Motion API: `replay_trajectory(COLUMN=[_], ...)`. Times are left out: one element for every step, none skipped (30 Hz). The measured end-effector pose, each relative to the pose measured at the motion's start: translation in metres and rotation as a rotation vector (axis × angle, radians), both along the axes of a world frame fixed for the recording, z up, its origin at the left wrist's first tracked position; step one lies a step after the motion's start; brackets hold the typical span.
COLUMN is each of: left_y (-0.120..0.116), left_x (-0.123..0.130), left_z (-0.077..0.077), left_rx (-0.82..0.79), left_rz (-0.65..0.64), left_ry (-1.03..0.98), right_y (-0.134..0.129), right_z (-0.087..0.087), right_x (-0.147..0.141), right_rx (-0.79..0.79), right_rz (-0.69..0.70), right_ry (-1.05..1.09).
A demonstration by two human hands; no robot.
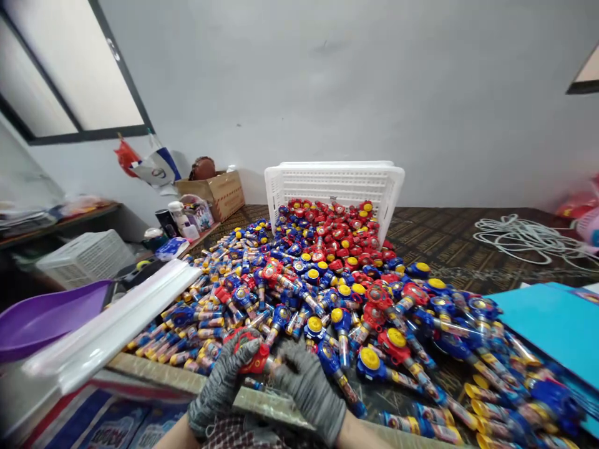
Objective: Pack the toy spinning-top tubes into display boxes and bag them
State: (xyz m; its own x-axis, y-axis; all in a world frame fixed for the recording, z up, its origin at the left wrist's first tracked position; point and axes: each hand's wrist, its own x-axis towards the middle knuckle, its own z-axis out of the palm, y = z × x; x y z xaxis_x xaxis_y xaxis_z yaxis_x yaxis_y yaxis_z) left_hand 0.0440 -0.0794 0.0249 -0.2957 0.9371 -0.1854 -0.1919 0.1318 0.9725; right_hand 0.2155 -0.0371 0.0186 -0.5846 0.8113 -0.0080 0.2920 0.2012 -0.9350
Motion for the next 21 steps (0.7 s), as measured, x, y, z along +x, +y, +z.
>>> replay_trajectory(left_y=[0.002,0.004,0.007,0.011,0.014,0.016,0.019,0.02,0.021,0.021,0.021,0.021,0.023,0.028,0.037,0.051,0.07,0.095,0.124,0.157,0.191], left_x=[-0.001,-0.002,-0.003,-0.004,-0.005,-0.007,-0.009,-0.01,-0.011,-0.013,-0.015,-0.017,-0.021,-0.026,-0.034,-0.045,-0.058,-0.072,-0.088,-0.104,-0.12], left_z=[0.001,0.002,0.002,0.002,0.002,0.001,0.0,-0.001,-0.002,-0.003,-0.004,-0.004,-0.003,-0.003,-0.001,0.0,0.0,0.0,-0.002,-0.005,-0.009], left_rx=[-0.004,-0.006,-0.002,0.005,0.016,0.025,0.033,0.04,0.045,0.051,0.059,0.071,0.081,0.088,0.101,0.128,0.163,0.202,0.247,0.245,0.192], left_rz=[-0.025,-0.034,-0.025,-0.011,0.008,0.019,0.016,-0.007,-0.041,-0.076,-0.106,-0.129,-0.162,-0.219,-0.296,-0.382,-0.45,-0.49,-0.479,-0.404,-0.31], left_ry=[-0.013,-0.022,-0.03,-0.038,-0.047,-0.055,-0.057,-0.052,-0.041,-0.028,-0.013,0.0,0.012,0.031,0.069,0.131,0.216,0.333,0.48,0.64,0.833], right_y=[-0.001,-0.002,-0.002,-0.003,-0.004,-0.004,-0.004,-0.004,-0.003,-0.003,-0.002,-0.001,0.0,0.003,0.008,0.016,0.026,0.038,0.052,0.066,0.081], right_z=[0.0,-0.001,-0.002,-0.004,-0.006,-0.008,-0.009,-0.009,-0.007,-0.005,-0.001,0.002,0.005,0.007,0.008,0.007,0.004,0.0,-0.007,-0.015,-0.025], right_x=[0.0,0.0,0.0,0.0,0.0,-0.001,-0.001,-0.002,-0.003,-0.004,-0.006,-0.007,-0.009,-0.01,-0.011,-0.01,-0.007,-0.001,0.008,0.02,0.034], right_rx=[-0.113,-0.182,-0.176,-0.092,0.025,0.113,0.133,0.093,0.027,-0.045,-0.116,-0.179,-0.24,-0.3,-0.34,-0.321,-0.223,-0.079,0.069,0.228,0.338], right_rz=[0.032,0.033,0.002,-0.055,-0.121,-0.159,-0.155,-0.127,-0.104,-0.1,-0.096,-0.092,-0.081,-0.055,-0.036,-0.063,-0.149,-0.27,-0.404,-0.542,-0.646], right_ry=[-0.029,-0.044,-0.045,-0.037,-0.025,-0.012,-0.006,-0.003,0.006,0.021,0.04,0.061,0.078,0.08,0.063,0.026,-0.036,-0.118,-0.198,-0.286,-0.363])
